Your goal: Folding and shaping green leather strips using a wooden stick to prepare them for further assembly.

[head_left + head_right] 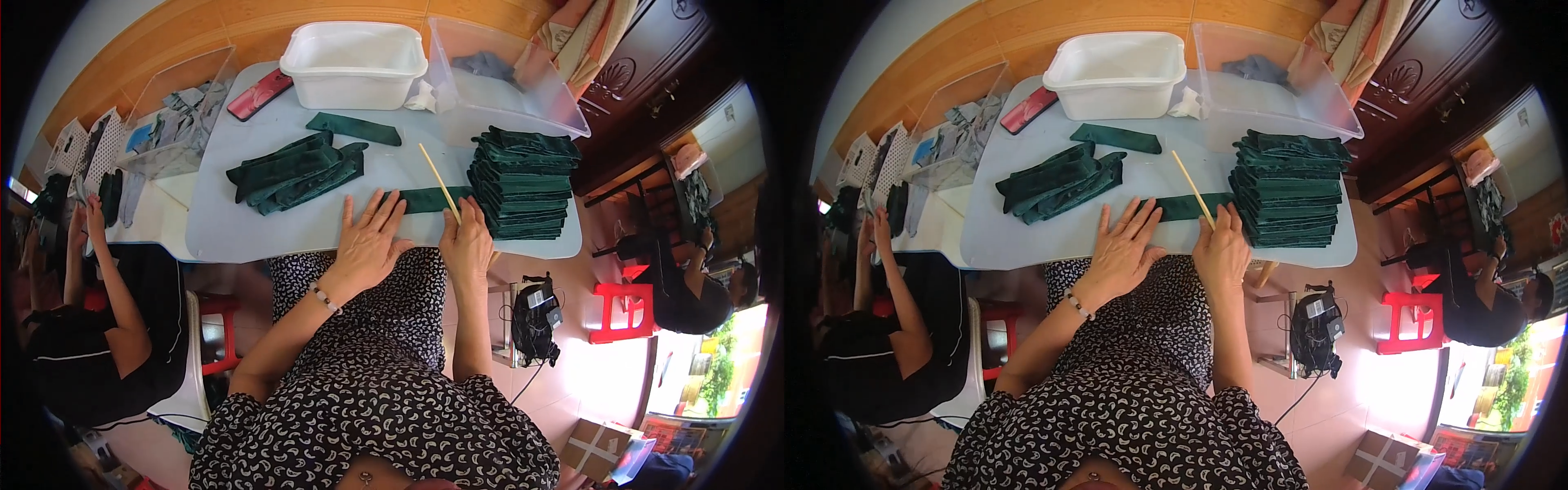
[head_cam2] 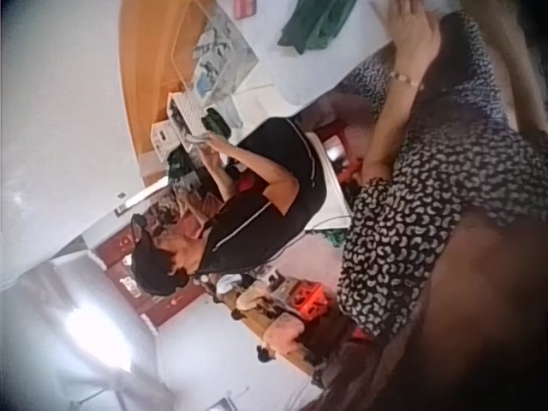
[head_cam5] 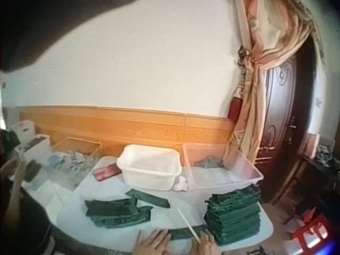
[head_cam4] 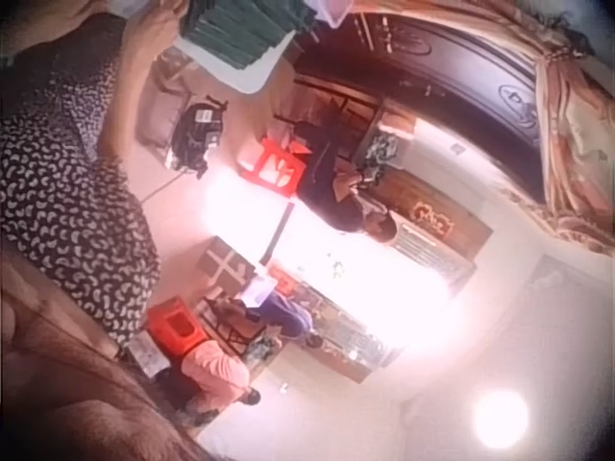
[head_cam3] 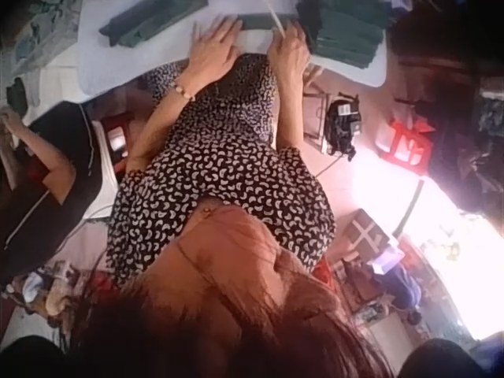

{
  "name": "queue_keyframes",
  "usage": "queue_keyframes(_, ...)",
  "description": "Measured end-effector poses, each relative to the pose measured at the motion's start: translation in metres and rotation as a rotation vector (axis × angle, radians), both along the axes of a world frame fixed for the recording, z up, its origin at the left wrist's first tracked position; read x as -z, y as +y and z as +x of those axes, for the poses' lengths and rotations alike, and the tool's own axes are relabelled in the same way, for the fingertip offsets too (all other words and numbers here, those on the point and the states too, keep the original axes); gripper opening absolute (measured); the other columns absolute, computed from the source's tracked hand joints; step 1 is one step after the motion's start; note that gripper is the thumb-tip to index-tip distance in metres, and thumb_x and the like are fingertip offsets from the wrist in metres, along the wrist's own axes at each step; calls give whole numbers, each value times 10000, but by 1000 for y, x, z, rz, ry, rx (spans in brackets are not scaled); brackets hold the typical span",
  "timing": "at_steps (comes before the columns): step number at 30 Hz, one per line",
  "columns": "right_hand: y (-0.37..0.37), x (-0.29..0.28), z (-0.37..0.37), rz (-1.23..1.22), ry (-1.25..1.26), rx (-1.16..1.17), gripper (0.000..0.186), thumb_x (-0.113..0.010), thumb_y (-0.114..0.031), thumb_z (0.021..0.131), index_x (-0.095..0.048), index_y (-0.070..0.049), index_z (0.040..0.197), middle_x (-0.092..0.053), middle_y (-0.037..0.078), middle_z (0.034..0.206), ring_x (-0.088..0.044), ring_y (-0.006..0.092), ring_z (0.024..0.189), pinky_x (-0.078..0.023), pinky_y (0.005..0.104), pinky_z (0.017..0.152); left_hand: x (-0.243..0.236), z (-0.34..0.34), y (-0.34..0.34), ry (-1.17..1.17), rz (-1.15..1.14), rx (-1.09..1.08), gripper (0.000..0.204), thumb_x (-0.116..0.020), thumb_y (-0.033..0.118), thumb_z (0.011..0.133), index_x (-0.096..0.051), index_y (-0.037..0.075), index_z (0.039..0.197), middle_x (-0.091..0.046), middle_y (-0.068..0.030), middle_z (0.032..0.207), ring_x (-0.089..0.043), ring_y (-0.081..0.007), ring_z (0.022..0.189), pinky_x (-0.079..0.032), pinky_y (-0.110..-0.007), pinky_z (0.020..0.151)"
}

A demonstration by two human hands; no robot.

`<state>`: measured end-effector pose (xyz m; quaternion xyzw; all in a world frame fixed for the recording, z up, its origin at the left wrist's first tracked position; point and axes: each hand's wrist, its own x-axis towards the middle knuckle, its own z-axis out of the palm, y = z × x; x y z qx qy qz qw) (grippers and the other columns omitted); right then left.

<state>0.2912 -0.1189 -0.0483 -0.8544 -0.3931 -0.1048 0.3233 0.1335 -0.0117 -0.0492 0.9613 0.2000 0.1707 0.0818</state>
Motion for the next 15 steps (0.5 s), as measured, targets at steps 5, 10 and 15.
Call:
queue_keyframes(5,3,-3,2,11,0,-26,314,-585,-192,904,-581,22,1133,-587,305,1180,-640,436,945,-526,470,782,3,-6,3,-59,-20,26,599,-487,397,953,-383,51,1430,-292,-144,1529,-238,-318,1425,-100,-552,1146)
queue_keyframes(10,6,-10,3,67,-58,-61,262,-593,-161,897,-601,10,1095,-631,269,1104,-647,420,914,-528,454,759,0,-19,12,-228,-171,32,556,-534,360,940,-439,51,1393,-360,-177,1481,-327,-358,1371,-184,-513,1139)
queue_keyframes(15,29,-36,-3,153,87,-127,179,-582,-145,902,-626,-6,1005,-659,207,877,-635,399,749,-491,445,630,3,-51,41,-364,-290,6,500,-579,304,923,-492,52,1346,-413,-156,1452,-395,-342,1332,-259,-481,1115)
